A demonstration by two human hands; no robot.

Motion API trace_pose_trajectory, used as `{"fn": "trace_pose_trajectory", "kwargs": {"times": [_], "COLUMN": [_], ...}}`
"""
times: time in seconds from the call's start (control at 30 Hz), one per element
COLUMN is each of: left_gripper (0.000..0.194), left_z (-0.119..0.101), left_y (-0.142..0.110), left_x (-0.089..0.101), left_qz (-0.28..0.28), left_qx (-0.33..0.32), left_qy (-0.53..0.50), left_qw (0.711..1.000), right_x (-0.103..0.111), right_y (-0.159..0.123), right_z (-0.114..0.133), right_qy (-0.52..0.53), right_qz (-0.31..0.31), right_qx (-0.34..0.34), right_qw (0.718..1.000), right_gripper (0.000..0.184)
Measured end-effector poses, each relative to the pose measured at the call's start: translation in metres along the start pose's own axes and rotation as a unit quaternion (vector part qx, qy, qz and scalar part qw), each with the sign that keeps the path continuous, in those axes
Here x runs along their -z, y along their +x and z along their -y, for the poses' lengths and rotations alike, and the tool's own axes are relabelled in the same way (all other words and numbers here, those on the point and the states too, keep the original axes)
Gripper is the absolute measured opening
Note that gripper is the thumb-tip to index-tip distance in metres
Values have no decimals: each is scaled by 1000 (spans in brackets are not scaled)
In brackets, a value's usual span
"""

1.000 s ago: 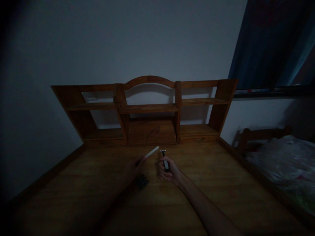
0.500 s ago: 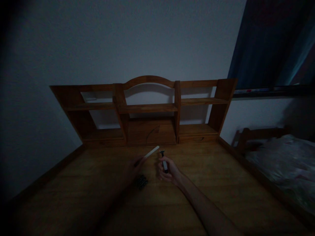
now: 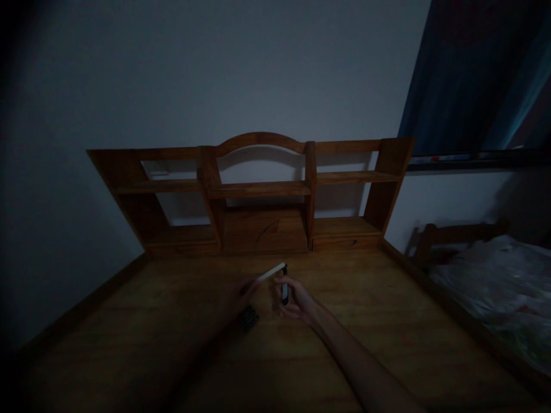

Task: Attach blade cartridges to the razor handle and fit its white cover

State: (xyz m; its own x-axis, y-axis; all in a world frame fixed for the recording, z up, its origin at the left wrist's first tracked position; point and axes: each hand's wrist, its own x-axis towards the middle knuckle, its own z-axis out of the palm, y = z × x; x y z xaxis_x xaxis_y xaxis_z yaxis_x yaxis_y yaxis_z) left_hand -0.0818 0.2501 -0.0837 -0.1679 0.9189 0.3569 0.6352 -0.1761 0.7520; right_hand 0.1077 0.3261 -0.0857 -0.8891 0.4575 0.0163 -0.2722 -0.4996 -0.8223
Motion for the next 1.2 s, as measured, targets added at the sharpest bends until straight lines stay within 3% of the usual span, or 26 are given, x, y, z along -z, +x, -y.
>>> {"fn": "trace_pose_trajectory", "kwargs": {"times": [0.23, 0.43, 0.63, 0.87, 1.1, 1.2], "left_gripper": [41, 39, 41, 40, 44, 42], "left_z": [-1, -6, -1, -6, -2, -4], "left_y": [0, -3, 2, -2, 1, -1], "left_x": [6, 2, 7, 4, 6, 4], "left_qz": [-58, -9, -71, 1, -54, -33], "left_qx": [21, -12, 29, -13, 29, 4], "left_qy": [-12, -5, -16, -13, -26, -34], "left_qw": [998, 1000, 997, 1000, 998, 999], "right_x": [3, 0, 2, 1, -3, -1], "right_y": [0, 0, 1, 1, -1, -1], "right_z": [-4, 0, -1, -2, 0, -1], "right_qy": [11, 29, 30, 40, 46, 38], "right_qz": [13, 9, 23, 35, 32, 39], "right_qx": [16, 10, 8, 5, -10, -16], "right_qw": [1000, 999, 999, 999, 998, 998], "right_gripper": [37, 36, 35, 35, 36, 36]}}
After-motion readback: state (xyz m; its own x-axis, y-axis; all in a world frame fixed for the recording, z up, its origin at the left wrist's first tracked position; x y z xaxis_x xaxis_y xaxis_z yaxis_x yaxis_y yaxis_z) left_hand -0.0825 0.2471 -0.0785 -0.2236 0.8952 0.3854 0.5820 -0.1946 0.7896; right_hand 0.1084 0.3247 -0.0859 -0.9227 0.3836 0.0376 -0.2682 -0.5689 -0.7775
